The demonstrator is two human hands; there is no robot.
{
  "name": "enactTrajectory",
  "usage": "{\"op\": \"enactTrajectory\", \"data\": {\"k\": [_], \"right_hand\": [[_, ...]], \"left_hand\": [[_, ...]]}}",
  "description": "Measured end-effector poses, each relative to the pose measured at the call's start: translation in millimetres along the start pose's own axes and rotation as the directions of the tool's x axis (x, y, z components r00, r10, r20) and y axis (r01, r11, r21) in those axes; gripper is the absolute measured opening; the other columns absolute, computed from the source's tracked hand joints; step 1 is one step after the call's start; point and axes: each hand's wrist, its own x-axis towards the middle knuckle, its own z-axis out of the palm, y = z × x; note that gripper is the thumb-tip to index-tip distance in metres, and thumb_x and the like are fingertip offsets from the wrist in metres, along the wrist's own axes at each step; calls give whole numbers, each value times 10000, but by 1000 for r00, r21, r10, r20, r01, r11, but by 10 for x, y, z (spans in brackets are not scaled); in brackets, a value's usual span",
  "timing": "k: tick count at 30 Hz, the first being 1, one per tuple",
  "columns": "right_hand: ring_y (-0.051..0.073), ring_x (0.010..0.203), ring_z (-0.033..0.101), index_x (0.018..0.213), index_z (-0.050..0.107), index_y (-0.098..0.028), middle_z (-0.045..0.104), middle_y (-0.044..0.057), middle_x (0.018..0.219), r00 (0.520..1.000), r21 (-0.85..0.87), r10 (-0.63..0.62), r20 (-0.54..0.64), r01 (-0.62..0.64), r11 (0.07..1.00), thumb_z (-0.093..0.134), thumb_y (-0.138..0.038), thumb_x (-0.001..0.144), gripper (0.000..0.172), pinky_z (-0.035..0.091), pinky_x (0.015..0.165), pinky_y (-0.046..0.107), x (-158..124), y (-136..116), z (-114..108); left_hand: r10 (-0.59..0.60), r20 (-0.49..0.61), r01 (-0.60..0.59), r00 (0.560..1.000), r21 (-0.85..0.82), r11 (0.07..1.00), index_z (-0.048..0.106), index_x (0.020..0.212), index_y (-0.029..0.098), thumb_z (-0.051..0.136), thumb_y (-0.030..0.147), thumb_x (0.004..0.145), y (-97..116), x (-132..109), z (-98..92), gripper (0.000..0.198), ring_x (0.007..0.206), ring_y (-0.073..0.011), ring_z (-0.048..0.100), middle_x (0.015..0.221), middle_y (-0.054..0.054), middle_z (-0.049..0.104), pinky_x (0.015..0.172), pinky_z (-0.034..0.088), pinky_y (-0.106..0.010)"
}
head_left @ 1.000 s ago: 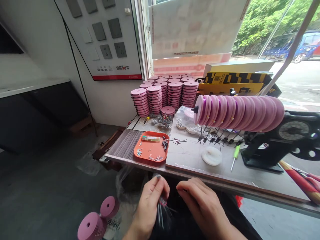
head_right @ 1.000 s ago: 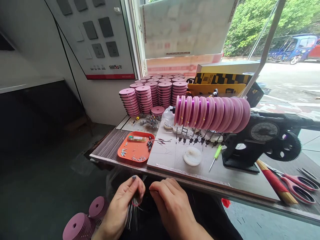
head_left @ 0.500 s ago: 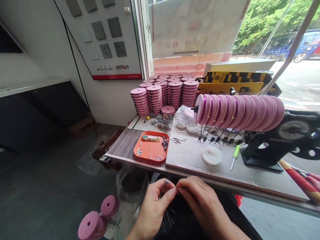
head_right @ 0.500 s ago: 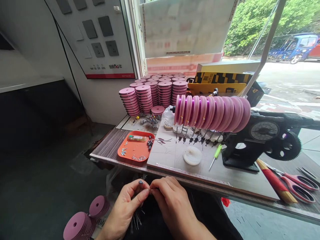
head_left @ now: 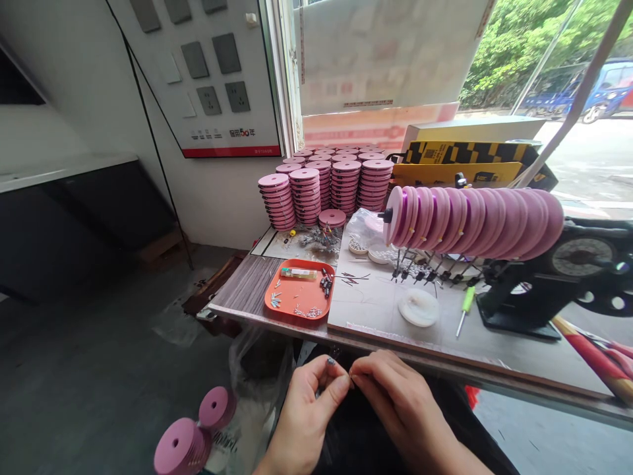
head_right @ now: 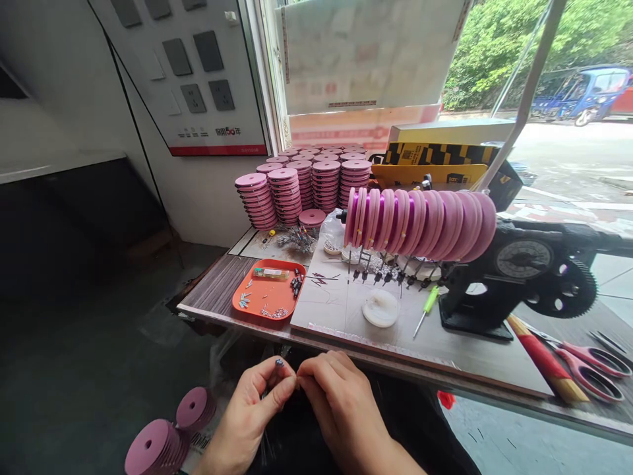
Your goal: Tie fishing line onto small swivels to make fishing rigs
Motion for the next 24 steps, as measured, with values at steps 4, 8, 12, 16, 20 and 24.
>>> {"op": "enactTrajectory", "data": {"k": [4, 8, 12, 16, 20, 24], "right_hand": [[119, 572, 554, 798, 531, -200, 603, 0, 659, 1000, 19, 8, 9, -9, 1000, 399, -205, 929, 186, 450, 522, 210, -7, -2, 6], [118, 589, 552, 809, 523, -197, 600, 2, 677, 1000, 40, 21, 23, -22, 999, 385, -203, 936, 188, 447, 536, 211, -18, 3, 7], [117, 582, 548, 798, 528, -195, 594, -1, 671, 999, 37, 19, 39, -20, 999, 392, -213, 937, 195, 441, 533, 211, -12, 0, -7], [117, 571, 536, 783, 529, -194, 581, -5, 650, 999, 32, 7, 41, -8, 999, 395, -211, 936, 203, 434, 523, 212, -13, -5, -18], [116, 577, 548, 799, 526, -195, 595, 0, 668, 999, 44, 20, 24, -21, 999, 391, -205, 935, 192, 444, 529, 208, -16, -11, -14], [114, 575, 545, 802, 519, -200, 594, 0, 664, 999, 52, 25, 34, -27, 998, 377, -206, 940, 197, 440, 525, 202, -18, -13, -3]], "left_hand": [[15, 1, -15, 1000, 8, 1000, 570, 658, 166, 615, 401, 755, -18, -9, -16, 259, 632, -132, 404, 634, 20, 472, 625, 370, -230], [13, -23, -13, 1000, 14, 1000, 594, 681, 171, 628, 421, 734, -33, -20, -21, 258, 684, -149, 440, 673, 9, 506, 660, 388, -234], [4, -18, -3, 1000, 20, 1000, 599, 676, 169, 623, 426, 737, -29, -20, -16, 265, 673, -145, 435, 660, 13, 504, 654, 387, -233], [-3, -16, 3, 1000, 10, 1000, 597, 665, 172, 632, 425, 728, -23, -7, -15, 263, 658, -142, 435, 647, 17, 505, 641, 389, -231], [14, -6, -14, 1000, 34, 999, 608, 696, 175, 624, 415, 738, -28, -6, -20, 244, 690, -156, 464, 681, 5, 532, 674, 396, -245], [0, 3, 0, 1000, 36, 999, 593, 707, 172, 614, 399, 751, -29, -23, -22, 232, 700, -153, 464, 687, 9, 525, 683, 387, -246]]}}
